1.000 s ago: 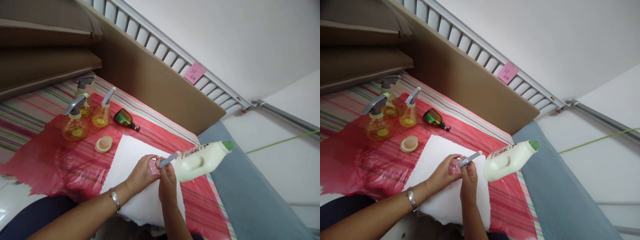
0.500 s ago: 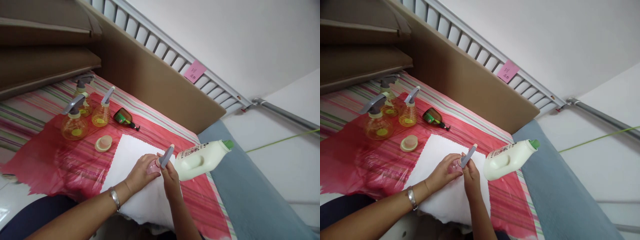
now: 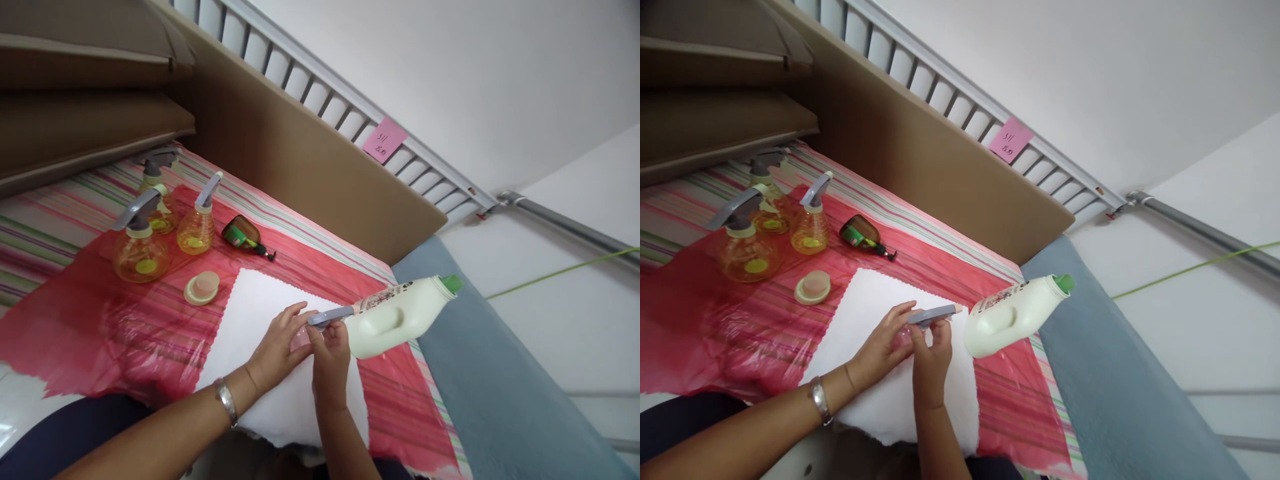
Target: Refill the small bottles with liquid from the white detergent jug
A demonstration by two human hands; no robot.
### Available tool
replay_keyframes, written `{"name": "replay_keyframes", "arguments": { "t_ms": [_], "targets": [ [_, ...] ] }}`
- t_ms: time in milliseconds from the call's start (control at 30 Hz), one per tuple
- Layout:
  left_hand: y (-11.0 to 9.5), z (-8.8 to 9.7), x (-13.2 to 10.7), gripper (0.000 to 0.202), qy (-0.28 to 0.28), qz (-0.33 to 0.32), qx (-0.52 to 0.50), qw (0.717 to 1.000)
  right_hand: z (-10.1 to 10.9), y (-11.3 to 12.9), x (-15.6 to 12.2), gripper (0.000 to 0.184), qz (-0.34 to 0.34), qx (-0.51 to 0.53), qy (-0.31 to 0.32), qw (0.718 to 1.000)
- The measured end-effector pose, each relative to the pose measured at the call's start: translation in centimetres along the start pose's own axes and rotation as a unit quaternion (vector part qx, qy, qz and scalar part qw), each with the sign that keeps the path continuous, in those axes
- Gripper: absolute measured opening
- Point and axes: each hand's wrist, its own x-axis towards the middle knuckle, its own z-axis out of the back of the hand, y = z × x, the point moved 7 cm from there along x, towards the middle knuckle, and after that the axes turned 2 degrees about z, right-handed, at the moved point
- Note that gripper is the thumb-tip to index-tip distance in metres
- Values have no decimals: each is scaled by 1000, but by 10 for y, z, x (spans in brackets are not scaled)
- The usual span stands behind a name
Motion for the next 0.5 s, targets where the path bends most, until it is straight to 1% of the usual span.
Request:
{"name": "replay_keyframes", "arguments": {
  "t_ms": [67,167,267,367,500],
  "targets": [
    [0,0,0,48,6,-5,0,1000,-4,0,-4,35,-12,40,2,999],
    [0,-1,2,49,13,-6,-1,1000,-8,5,-7,38,-29,81,50,995],
    [1,-1,3,49,12,0,1,1000,-8,6,-7,35,-49,115,85,989],
    [3,-1,1,49,6,6,10,1000,-8,4,-4,32,-52,126,75,988],
    [5,1,-1,46,-8,7,16,1000,-10,2,-2,31,-34,123,30,991]
  ]
}}
